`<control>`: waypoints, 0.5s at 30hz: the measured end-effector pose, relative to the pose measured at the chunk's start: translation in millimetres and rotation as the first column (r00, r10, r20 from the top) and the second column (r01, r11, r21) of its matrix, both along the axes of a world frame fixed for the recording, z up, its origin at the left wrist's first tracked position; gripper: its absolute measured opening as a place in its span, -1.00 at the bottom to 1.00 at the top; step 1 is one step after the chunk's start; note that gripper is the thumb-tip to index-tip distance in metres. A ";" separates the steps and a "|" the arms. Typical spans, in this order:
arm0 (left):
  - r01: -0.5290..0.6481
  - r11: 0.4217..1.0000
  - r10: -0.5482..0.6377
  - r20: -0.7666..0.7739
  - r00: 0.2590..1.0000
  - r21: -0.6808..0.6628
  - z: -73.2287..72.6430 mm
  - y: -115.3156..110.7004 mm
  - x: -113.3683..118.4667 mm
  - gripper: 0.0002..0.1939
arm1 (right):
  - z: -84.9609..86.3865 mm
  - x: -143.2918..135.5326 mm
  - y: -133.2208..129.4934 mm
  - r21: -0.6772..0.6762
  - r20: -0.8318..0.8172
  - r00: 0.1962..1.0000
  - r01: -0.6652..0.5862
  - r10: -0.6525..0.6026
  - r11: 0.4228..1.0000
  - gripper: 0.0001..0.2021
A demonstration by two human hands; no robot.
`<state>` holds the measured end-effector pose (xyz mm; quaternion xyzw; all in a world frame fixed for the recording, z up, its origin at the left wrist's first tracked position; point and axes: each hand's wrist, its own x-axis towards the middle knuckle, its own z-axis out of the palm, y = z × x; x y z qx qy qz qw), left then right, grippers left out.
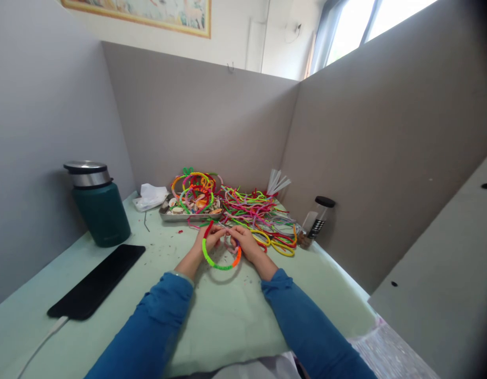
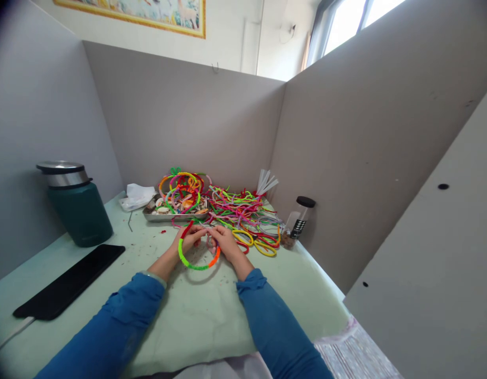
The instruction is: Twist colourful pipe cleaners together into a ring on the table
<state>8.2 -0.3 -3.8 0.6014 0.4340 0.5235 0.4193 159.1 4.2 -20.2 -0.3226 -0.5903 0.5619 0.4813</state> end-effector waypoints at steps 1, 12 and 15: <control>-0.001 1.000 0.001 -0.004 1.000 0.001 -0.5 0.4 -0.4 -0.74 | 0.5 -0.1 -0.4 0.002 0.006 1.000 0.001 -0.001 1.000 -0.68; 0.073 0.997 -0.072 0.027 0.997 -0.037 -12.6 10.4 -2.8 -0.66 | 0.1 0.8 0.5 0.072 0.083 0.996 0.023 -0.029 0.997 -0.68; 0.031 0.995 -0.025 0.066 0.998 -0.092 -14.4 10.6 -2.7 -0.62 | -1.1 -0.2 1.2 0.071 0.096 0.995 0.009 -0.016 0.997 -0.67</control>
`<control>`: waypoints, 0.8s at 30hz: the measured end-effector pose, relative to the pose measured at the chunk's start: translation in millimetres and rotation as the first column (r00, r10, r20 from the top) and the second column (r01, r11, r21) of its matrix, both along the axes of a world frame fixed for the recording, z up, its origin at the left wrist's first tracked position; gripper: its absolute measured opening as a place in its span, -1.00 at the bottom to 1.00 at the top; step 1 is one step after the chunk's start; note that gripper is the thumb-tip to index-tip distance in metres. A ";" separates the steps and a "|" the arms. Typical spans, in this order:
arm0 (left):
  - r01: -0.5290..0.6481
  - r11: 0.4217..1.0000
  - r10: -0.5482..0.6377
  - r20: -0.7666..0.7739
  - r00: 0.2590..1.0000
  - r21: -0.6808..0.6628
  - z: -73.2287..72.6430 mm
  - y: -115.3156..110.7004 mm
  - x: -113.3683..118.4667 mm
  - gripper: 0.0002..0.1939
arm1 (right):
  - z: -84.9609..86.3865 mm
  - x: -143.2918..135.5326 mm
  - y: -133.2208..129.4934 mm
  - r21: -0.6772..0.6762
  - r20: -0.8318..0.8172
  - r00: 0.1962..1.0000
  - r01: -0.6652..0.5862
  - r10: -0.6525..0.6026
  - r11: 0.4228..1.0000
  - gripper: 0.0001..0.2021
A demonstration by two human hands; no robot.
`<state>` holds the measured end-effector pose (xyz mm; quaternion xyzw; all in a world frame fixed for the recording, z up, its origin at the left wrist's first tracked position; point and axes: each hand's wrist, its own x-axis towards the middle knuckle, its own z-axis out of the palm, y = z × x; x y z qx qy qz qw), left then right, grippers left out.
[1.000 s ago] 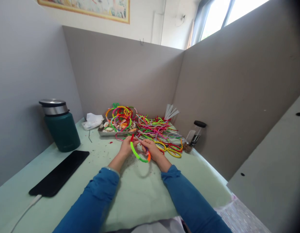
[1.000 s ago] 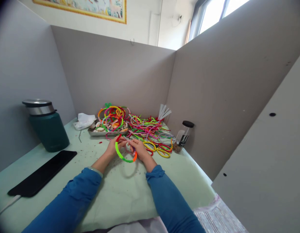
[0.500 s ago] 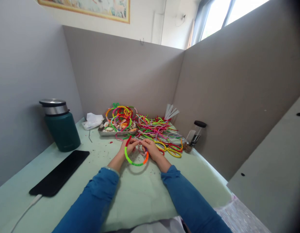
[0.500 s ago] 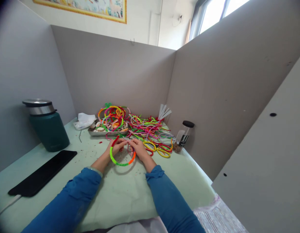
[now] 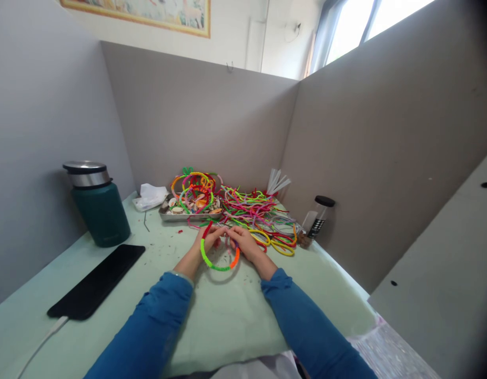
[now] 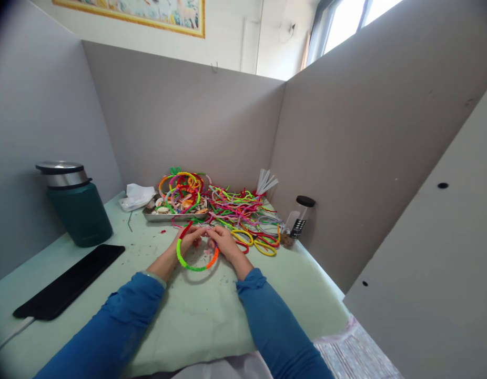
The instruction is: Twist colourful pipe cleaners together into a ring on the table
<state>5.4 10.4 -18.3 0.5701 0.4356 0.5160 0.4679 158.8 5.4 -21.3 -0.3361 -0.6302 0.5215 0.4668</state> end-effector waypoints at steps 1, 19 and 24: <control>-0.012 1.000 0.012 0.014 1.000 -0.020 -0.4 -0.2 0.1 -0.62 | -0.3 -0.4 -0.1 0.001 0.004 1.000 -0.011 0.011 1.000 -0.67; 0.056 0.998 -0.056 -0.006 0.998 0.019 8.6 -6.8 -1.2 -0.68 | -2.3 0.7 0.8 0.008 0.043 0.999 -0.034 0.033 0.999 -0.74; 0.072 0.997 -0.072 0.026 0.997 -0.022 10.5 -7.6 -0.7 -0.70 | 2.3 0.7 -2.9 0.014 0.067 0.998 -0.012 0.011 1.000 -0.74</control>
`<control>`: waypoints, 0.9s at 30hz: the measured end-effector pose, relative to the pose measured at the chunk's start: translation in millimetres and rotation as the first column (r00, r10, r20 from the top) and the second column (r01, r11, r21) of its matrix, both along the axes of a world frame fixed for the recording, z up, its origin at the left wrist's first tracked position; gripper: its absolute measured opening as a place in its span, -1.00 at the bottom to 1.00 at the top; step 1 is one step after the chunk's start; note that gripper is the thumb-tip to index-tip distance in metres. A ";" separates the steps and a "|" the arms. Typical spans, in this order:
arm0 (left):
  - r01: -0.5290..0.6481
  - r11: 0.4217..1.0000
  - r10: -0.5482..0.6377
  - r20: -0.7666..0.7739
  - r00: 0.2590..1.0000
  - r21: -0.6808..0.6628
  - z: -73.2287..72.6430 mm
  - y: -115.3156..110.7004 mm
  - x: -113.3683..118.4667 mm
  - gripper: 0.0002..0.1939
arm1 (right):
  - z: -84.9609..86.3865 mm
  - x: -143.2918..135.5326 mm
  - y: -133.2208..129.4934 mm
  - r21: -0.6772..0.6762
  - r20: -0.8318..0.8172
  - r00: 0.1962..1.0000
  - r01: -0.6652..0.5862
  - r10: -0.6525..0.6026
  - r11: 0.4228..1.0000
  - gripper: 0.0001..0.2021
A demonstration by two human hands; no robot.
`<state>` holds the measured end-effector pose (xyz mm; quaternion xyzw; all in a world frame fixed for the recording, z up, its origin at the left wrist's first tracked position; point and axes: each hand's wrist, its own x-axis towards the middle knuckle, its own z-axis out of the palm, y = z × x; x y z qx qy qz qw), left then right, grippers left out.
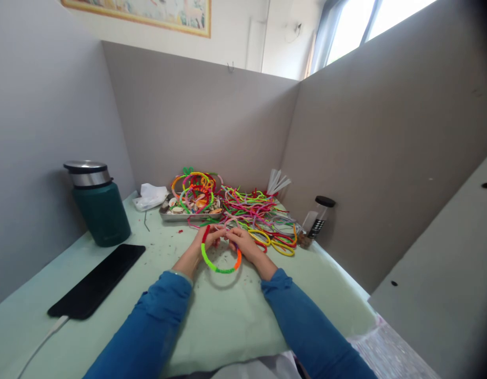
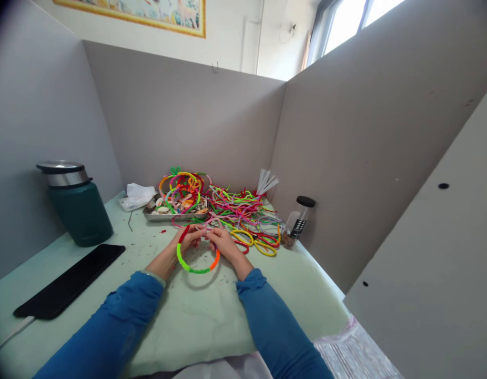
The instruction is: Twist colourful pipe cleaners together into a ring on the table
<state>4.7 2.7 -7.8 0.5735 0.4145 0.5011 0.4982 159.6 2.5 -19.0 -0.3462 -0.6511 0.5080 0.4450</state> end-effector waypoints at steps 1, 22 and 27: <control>-0.005 1.000 0.005 0.006 1.000 -0.020 0.0 -0.2 0.0 -0.70 | 0.7 -0.1 -0.5 -0.002 0.005 1.000 0.005 -0.005 1.000 -0.74; 0.093 0.995 -0.091 0.052 0.994 -0.023 0.6 -2.0 -2.2 -0.67 | 2.4 2.5 -0.6 -0.085 -0.104 0.992 -0.085 0.076 0.993 -0.80; 0.140 0.989 -0.137 0.070 0.988 -0.038 6.4 -6.5 -1.2 -0.67 | 1.0 5.0 1.7 -0.091 -0.122 0.987 -0.113 0.102 0.989 -0.81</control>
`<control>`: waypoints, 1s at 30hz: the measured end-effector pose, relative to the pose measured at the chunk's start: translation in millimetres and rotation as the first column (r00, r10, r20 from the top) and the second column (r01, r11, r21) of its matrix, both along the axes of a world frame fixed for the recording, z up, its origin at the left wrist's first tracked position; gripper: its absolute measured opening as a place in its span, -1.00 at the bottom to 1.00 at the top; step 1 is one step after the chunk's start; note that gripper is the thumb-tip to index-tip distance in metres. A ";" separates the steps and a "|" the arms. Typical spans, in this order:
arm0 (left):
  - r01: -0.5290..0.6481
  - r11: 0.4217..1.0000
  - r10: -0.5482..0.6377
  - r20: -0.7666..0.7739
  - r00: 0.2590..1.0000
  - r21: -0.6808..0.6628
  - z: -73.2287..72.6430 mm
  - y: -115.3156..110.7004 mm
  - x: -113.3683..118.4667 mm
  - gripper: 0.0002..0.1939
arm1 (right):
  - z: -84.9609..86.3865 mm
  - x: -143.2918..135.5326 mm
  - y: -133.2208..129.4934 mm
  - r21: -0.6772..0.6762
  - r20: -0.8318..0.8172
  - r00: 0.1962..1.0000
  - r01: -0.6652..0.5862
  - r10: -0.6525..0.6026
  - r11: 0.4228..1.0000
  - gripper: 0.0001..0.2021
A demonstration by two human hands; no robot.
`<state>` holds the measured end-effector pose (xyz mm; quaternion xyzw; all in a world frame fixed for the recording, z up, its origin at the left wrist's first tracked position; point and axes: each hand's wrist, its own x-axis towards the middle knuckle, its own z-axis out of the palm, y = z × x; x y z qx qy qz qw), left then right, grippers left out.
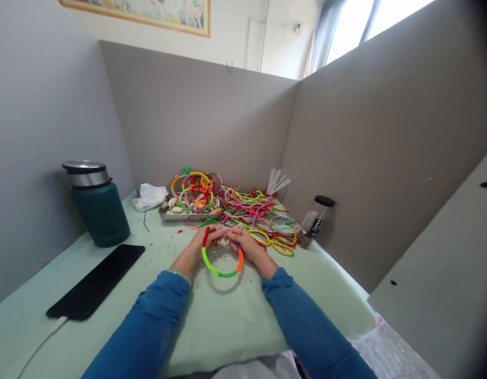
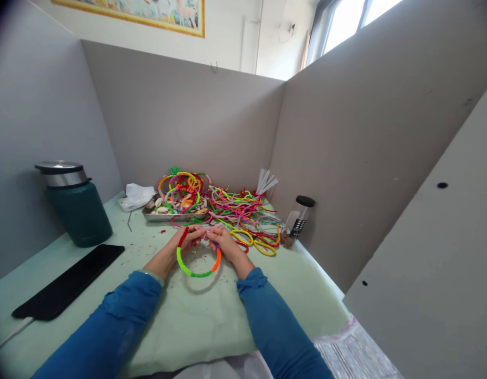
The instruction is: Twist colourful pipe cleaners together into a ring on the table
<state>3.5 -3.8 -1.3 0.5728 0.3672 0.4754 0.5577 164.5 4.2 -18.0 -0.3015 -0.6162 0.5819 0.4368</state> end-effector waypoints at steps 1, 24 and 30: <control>0.002 1.000 -0.002 0.007 1.000 -0.007 0.9 -0.6 0.4 -0.67 | -0.9 -0.2 1.0 0.002 -0.004 1.000 -0.001 0.001 1.000 -0.80; -0.046 0.997 0.051 0.076 0.996 -0.063 -7.1 5.6 2.2 -0.67 | -8.5 -8.2 4.6 0.131 0.057 0.995 0.075 -0.083 0.988 -0.73; -0.050 0.997 0.049 -0.031 0.998 -0.050 -11.2 6.5 4.2 -0.67 | -10.7 -12.5 6.0 0.201 0.081 0.987 0.118 -0.136 0.973 -0.69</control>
